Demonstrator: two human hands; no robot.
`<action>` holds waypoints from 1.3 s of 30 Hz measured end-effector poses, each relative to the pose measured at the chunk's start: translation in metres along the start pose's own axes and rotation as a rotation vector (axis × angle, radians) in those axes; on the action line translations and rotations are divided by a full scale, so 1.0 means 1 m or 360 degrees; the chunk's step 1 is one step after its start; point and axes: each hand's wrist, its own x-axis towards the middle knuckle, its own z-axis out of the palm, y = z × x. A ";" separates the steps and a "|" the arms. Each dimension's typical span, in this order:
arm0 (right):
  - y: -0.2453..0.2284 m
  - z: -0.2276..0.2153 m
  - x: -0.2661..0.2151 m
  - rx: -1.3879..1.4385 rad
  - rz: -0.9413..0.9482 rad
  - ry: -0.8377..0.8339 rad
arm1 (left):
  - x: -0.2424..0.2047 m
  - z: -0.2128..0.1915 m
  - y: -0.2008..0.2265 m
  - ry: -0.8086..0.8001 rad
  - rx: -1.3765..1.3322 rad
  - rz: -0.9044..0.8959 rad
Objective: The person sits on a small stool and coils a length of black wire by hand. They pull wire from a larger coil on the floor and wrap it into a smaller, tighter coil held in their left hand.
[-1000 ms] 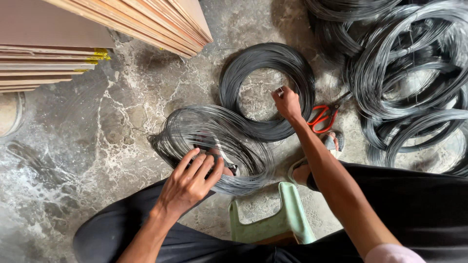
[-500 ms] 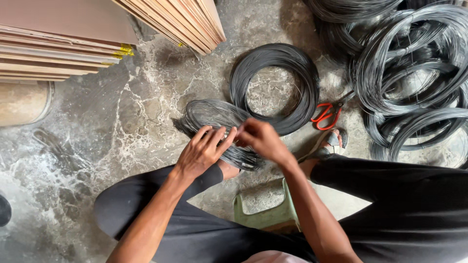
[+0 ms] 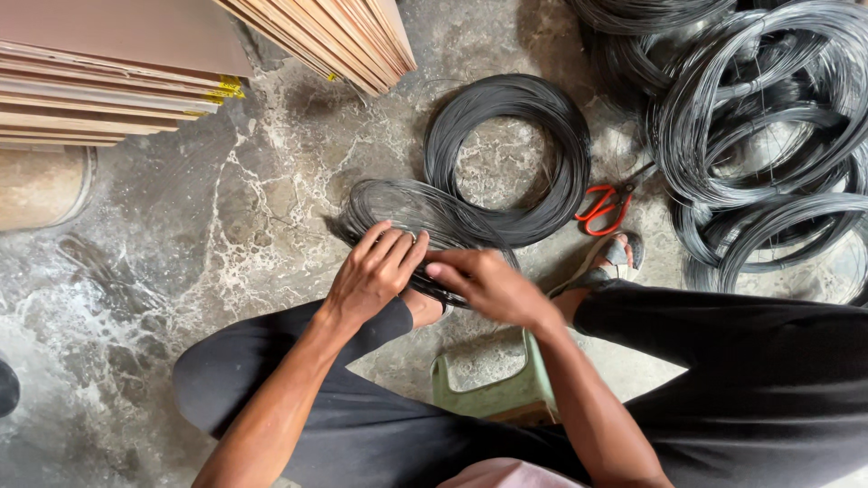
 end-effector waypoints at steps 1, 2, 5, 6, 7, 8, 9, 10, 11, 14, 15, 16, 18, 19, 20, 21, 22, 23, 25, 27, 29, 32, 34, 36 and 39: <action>0.026 -0.011 0.005 -0.0004 0.0001 -0.0003 | 0.002 -0.002 0.001 0.0003 -0.0001 -0.0004; 0.052 -0.021 0.010 -0.0355 -0.0045 0.0321 | 0.004 -0.003 0.003 -0.0007 -0.0020 0.0023; 0.117 -0.040 0.038 -0.0928 0.0217 0.0784 | 0.007 -0.011 0.005 -0.0009 -0.0032 0.0058; 0.137 -0.044 0.050 -0.1149 0.0530 0.0935 | 0.009 -0.013 0.006 0.0007 -0.0019 0.0080; 0.162 -0.049 0.055 -0.1153 0.0535 0.0936 | 0.013 -0.019 0.006 0.0010 -0.0025 0.0080; 0.187 -0.055 0.061 -0.1207 0.0619 0.1015 | 0.018 -0.025 0.005 0.0019 -0.0035 0.0085; 0.212 -0.060 0.067 -0.1260 0.0701 0.1091 | 0.022 -0.031 0.004 0.0026 -0.0044 0.0088; 0.228 -0.066 0.071 -0.1263 0.0704 0.1089 | 0.021 -0.032 0.003 0.0026 -0.0049 0.0086; 0.245 -0.071 0.073 -0.1349 0.0703 0.1031 | 0.020 -0.032 0.004 0.0003 -0.0054 0.0080; 0.268 -0.080 0.083 -0.1494 0.0706 0.0930 | 0.020 -0.033 0.002 -0.0037 -0.0080 0.0061; 0.272 -0.081 0.086 -0.1550 0.0709 0.0904 | 0.021 -0.034 0.001 -0.0048 -0.0095 0.0060; 0.280 -0.084 0.090 -0.1548 0.0718 0.0896 | 0.024 -0.037 0.000 -0.0054 -0.0105 0.0058; 0.296 -0.088 0.099 -0.1657 0.0864 0.0913 | 0.031 -0.043 -0.002 0.0014 -0.0115 0.0050; 0.305 -0.090 0.102 -0.1655 0.0870 0.0908 | 0.032 -0.044 -0.003 0.0009 -0.0121 0.0049; 0.313 -0.092 0.106 -0.1644 0.0872 0.0917 | 0.034 -0.045 -0.004 0.0017 -0.0125 0.0028; 0.321 -0.093 0.109 -0.1635 0.0870 0.0925 | 0.035 -0.047 -0.004 0.0027 -0.0128 0.0005; 0.329 -0.094 0.110 -0.1635 0.0873 0.0921 | 0.040 -0.053 -0.007 0.0025 -0.0131 0.0003; 0.337 -0.094 0.111 -0.1631 0.0827 0.0936 | 0.045 -0.060 -0.009 -0.0046 -0.0155 -0.0030; 0.346 -0.091 0.111 -0.1627 0.0785 0.0947 | 0.051 -0.067 -0.013 -0.0120 -0.0184 -0.0064; 0.348 -0.086 0.110 -0.1629 0.0785 0.0735 | 0.052 -0.070 -0.016 -0.0167 -0.0153 -0.0054; 0.355 -0.076 0.108 -0.1666 0.0736 0.0663 | 0.041 -0.067 -0.014 -0.0235 -0.0163 -0.0043; 0.351 -0.070 0.105 -0.1751 0.0632 0.0670 | 0.028 -0.062 -0.014 -0.0335 -0.0199 -0.0021; 0.345 -0.073 0.109 -0.1803 0.0572 0.0749 | 0.023 -0.060 -0.014 -0.0364 -0.0223 -0.0013; 0.341 -0.080 0.113 -0.1641 0.0814 0.0605 | 0.021 -0.058 -0.014 -0.0382 -0.0192 -0.0007; 0.350 -0.083 0.116 -0.1681 0.0639 0.0656 | 0.018 -0.056 -0.013 -0.0416 -0.0205 -0.0008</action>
